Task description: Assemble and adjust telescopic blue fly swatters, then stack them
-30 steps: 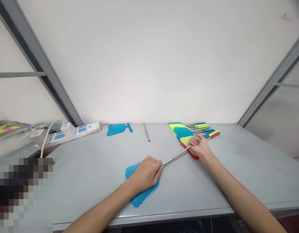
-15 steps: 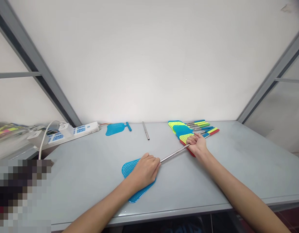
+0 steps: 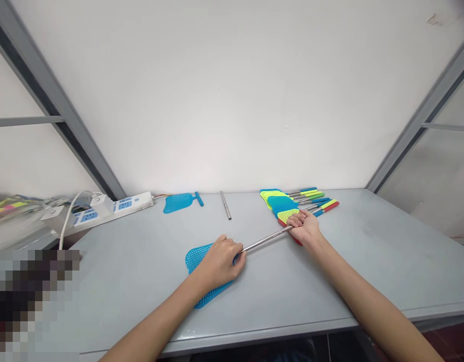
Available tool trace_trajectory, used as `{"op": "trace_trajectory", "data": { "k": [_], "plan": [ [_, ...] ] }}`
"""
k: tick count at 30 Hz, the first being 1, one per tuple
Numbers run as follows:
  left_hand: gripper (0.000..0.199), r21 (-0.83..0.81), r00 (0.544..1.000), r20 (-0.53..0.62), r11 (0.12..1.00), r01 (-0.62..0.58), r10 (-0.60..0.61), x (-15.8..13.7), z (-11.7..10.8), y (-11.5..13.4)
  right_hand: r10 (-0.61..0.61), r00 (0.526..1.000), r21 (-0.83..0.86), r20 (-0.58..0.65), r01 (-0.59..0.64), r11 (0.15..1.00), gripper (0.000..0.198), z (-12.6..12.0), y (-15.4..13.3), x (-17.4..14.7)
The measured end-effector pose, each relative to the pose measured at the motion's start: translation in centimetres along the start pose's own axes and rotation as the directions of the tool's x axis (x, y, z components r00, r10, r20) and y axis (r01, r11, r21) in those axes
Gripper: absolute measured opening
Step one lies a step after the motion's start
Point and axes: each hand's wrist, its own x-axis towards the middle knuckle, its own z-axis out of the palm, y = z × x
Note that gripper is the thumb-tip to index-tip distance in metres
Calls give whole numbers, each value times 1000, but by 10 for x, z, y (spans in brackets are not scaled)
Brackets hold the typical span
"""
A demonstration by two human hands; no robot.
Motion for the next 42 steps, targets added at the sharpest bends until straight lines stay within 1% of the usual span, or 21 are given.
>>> {"op": "trace_trajectory", "data": {
  "k": [6, 10, 13, 18, 21, 26, 29, 32, 37, 42],
  "plan": [
    [34, -46, 997, 10, 996, 75, -75, 4, -4, -1, 76, 996, -26, 51, -75, 997, 29, 5, 0, 4],
    [32, -14, 996, -6, 996, 85, -85, 5, -5, -7, 147, 987, -40, 65, -145, 989, 27, 5, 1, 7],
    [31, 33, 994, -27, 994, 108, -107, 5, -6, -15, 208, 976, -44, 58, -206, 978, 25, 4, 1, 7],
    [25, 31, 991, -45, 991, 127, -126, 5, -9, -23, 262, 965, -34, 14, -262, 965, 25, 0, 1, 10],
    [25, 66, 990, -41, 988, 141, -139, 6, -10, -25, 249, 968, -15, 6, -249, 968, 25, 0, 1, 11],
    [24, 83, 987, -53, 985, 154, -150, 4, -10, -30, 224, 974, 6, 38, -225, 974, 26, 4, -2, 6],
    [31, 100, 988, -54, 983, 152, -147, 2, -10, -31, 212, 976, 8, 48, -212, 977, 26, 5, -3, 4],
    [37, 132, 988, -40, 979, 153, -149, 1, -9, -26, 191, 981, 7, 44, -191, 981, 24, 4, -3, 4],
    [24, 149, 990, -31, 979, 140, -136, 2, -9, -19, 129, 991, 3, 21, -129, 992, 25, 1, 1, 8],
    [35, 108, 972, 48, 968, 225, -232, 1, -4, -19, 56, 998, 4, 2, -56, 998, 28, -5, 12, 8]
  ]
}}
